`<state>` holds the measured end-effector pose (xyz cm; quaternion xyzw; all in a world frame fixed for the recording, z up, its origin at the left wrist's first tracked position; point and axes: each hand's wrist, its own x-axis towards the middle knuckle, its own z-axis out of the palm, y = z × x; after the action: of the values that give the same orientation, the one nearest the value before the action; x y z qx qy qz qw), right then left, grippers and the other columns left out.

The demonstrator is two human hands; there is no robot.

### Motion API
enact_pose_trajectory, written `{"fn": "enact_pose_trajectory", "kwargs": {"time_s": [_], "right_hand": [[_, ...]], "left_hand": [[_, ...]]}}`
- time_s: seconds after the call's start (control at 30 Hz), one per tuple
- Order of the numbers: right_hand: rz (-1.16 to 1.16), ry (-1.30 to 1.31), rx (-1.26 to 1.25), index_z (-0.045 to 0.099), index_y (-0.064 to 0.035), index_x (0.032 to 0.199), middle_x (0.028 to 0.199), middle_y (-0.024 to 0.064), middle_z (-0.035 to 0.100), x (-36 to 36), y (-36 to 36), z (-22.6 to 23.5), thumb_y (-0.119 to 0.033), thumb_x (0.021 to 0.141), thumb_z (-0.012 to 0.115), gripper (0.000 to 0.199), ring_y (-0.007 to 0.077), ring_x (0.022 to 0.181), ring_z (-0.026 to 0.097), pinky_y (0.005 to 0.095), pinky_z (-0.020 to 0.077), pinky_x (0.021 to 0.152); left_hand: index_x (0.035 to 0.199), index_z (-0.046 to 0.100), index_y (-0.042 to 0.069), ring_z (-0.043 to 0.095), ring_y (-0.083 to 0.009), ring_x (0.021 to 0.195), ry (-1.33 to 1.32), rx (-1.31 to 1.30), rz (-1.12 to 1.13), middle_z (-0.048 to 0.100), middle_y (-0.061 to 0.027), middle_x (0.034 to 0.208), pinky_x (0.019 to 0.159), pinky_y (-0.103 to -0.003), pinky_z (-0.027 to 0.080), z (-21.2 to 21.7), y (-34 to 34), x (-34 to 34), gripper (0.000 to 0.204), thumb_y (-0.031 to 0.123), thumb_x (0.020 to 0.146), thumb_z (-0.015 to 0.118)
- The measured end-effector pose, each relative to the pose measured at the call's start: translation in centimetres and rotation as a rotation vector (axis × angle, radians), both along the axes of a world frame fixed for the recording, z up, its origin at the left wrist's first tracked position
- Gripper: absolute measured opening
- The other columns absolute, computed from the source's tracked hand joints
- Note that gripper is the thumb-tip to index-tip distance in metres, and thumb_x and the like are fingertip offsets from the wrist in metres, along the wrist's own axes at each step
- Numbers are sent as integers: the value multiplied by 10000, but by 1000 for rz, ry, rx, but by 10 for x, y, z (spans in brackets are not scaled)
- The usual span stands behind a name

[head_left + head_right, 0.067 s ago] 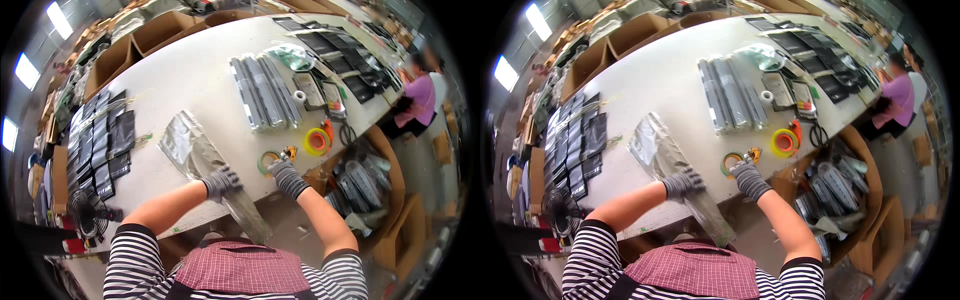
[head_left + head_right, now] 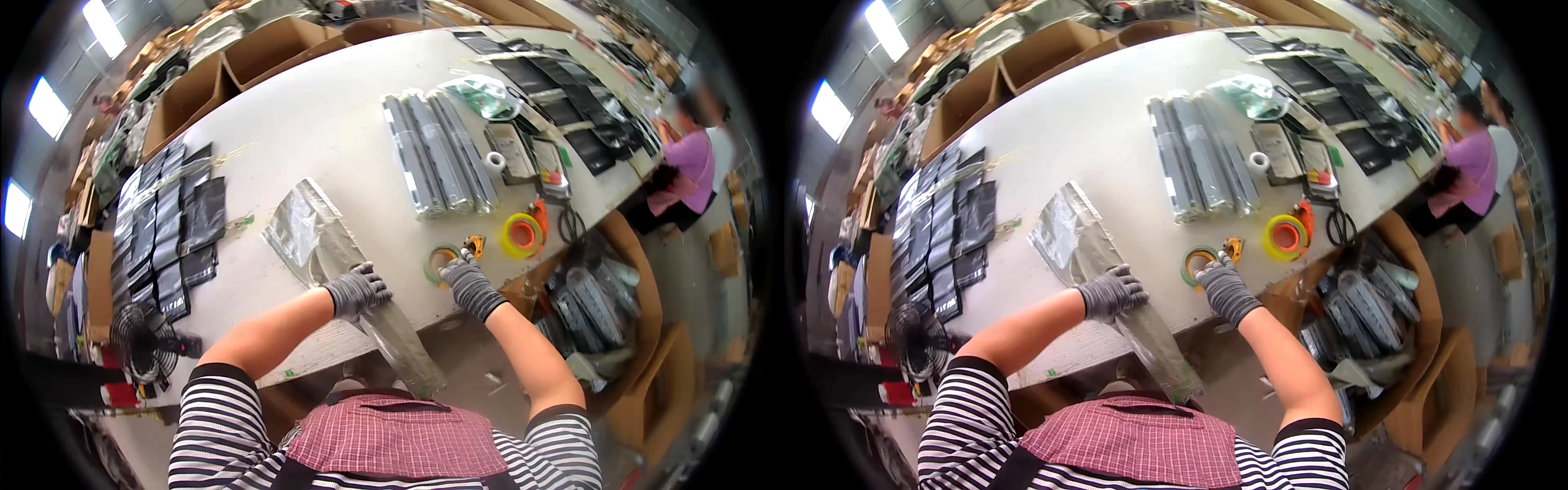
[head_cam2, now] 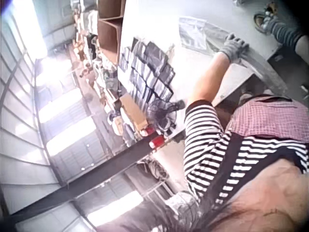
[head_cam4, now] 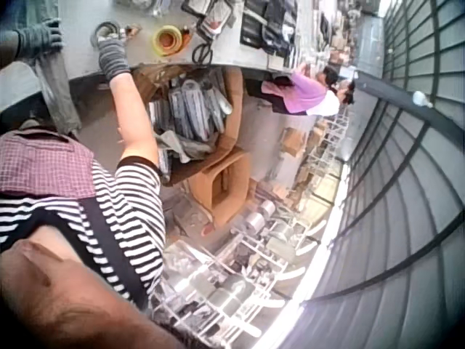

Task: The person places long metal components into plastic sleeves, applies adhesive tape to secure the packaging, and places the finished items into a large cardboard box.

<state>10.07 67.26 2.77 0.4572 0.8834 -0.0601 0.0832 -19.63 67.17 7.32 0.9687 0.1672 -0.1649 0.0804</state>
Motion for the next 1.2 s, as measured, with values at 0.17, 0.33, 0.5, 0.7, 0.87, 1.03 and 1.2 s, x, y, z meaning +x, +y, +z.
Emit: {"fn": "enact_pose_trajectory", "kwargs": {"time_s": [0.17,0.33,0.5,0.7,0.87,1.03,1.2], "right_hand": [[-76,554,90,583,-68,1245,1192,147,614,-2,0,36,-92,732,700,527,288,1174,552,457,354,1087],[-442,898,254,584,-25,1216,1167,182,625,24,-42,31,-70,750,680,478,326,1128,581,417,439,1012],[-242,923,37,555,-30,1276,1213,195,602,-50,-84,18,-102,783,652,508,324,1146,565,430,432,1025],[28,472,-21,411,-93,1428,1415,222,422,-126,-127,-6,-167,731,667,746,370,1316,401,451,318,1121],[161,346,34,417,-132,1430,1462,186,380,-107,-151,-25,-186,707,684,773,381,1370,334,494,267,1141],[207,416,99,466,-96,1371,1443,178,422,-114,-154,-38,-105,762,616,628,364,1351,382,485,290,1122],[195,907,-22,573,-76,1236,1252,131,603,-131,-169,-23,-59,813,597,424,334,1238,519,441,408,1041]], "left_hand": [[1227,551,62,559,-316,1143,110,-53,390,603,-125,1180,1083,-550,326,30,-21,-42,797,408,562,822],[1204,533,-29,626,-345,1040,-282,-295,1294,649,-229,1085,922,-395,498,59,-57,-112,809,404,604,859],[1291,447,-86,607,-308,1084,-941,-560,1712,614,-250,1168,941,-381,490,18,-43,-143,840,451,752,804],[1349,445,9,480,-396,1231,-682,78,1255,501,-236,1326,1048,-415,409,-17,-117,-173,548,246,884,613],[1445,439,219,271,-278,1432,-401,334,497,382,-62,1499,1178,-511,134,-59,-220,-191,748,441,766,659],[1482,396,232,223,-260,1455,-601,366,404,340,-19,1523,1190,-495,86,-89,-229,-153,967,546,617,694],[1363,532,152,457,-267,1249,-691,114,444,531,-48,1314,1087,-489,319,-66,-227,-148,816,416,622,749]]}}
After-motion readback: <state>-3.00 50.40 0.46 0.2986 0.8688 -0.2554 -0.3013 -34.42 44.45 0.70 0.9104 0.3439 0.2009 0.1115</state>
